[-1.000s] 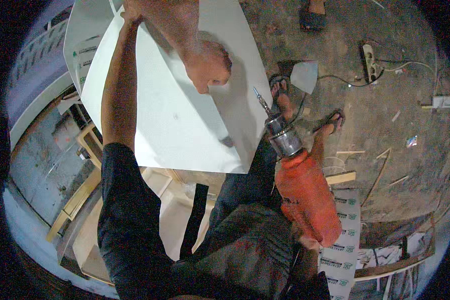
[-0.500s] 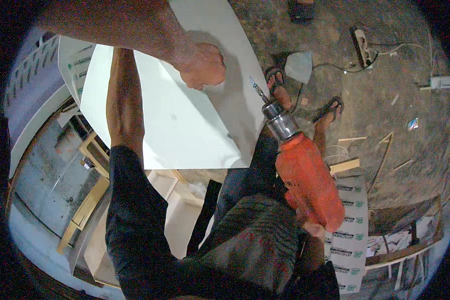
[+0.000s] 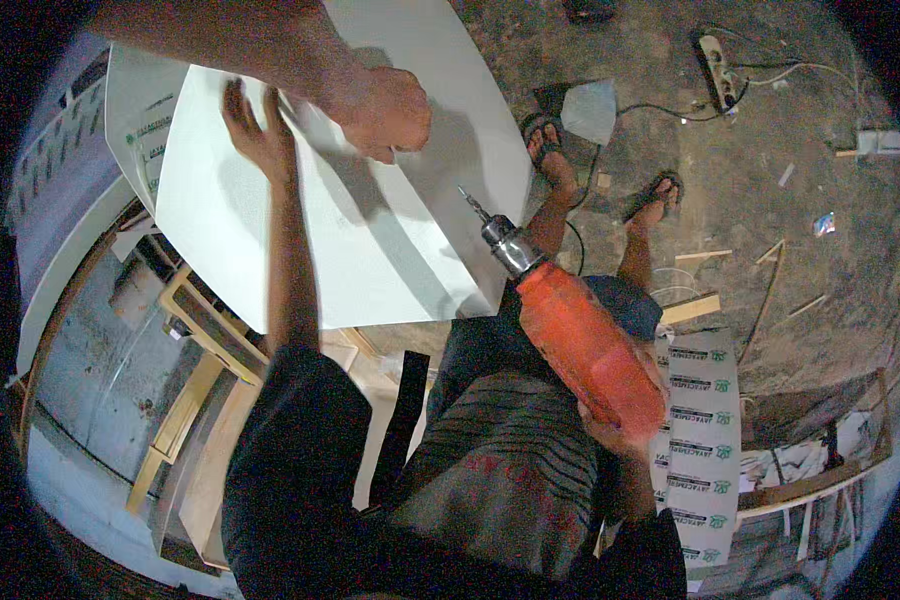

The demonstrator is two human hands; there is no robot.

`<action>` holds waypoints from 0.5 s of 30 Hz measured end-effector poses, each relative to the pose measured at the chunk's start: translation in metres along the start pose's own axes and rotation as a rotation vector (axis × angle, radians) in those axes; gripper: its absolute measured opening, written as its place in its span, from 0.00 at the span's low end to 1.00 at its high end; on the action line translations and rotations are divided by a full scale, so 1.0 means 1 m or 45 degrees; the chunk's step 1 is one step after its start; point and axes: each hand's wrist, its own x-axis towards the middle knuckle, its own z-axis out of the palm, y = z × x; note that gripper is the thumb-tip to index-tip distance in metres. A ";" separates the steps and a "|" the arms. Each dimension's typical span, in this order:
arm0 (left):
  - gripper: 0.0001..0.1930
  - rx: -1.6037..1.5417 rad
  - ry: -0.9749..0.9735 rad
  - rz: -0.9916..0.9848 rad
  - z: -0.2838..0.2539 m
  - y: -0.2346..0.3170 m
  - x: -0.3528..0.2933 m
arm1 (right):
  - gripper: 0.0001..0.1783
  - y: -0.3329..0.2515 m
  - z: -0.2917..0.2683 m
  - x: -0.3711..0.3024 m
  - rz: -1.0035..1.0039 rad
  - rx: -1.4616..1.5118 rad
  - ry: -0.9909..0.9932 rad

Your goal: The person uses an electric drill to secure screws into wood panels while assembling a white cabinet, working collaboratively with another person to align the parts.

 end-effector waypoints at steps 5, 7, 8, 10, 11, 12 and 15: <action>0.46 0.455 -0.392 -0.329 -0.003 0.071 -0.170 | 0.41 -0.034 -0.018 0.021 0.167 0.164 -0.086; 0.47 0.541 -0.331 -0.365 0.014 0.081 -0.183 | 0.38 -0.028 -0.011 0.008 0.182 0.147 -0.118; 0.46 0.600 -0.267 -0.368 0.018 0.081 -0.181 | 0.37 -0.026 -0.007 0.002 0.183 0.142 -0.139; 0.44 0.621 -0.185 -0.385 0.022 0.075 -0.171 | 0.32 -0.024 -0.004 -0.001 0.263 0.368 -0.194; 0.42 0.630 -0.141 -0.392 0.025 0.074 -0.167 | 0.28 -0.025 -0.006 0.001 0.351 0.594 -0.220; 0.41 0.633 -0.133 -0.365 0.026 0.072 -0.165 | 0.22 -0.024 -0.010 0.002 0.515 1.058 -0.266; 0.38 0.628 -0.089 -0.275 0.033 0.072 -0.163 | 0.17 -0.024 -0.013 0.002 0.376 0.534 -0.184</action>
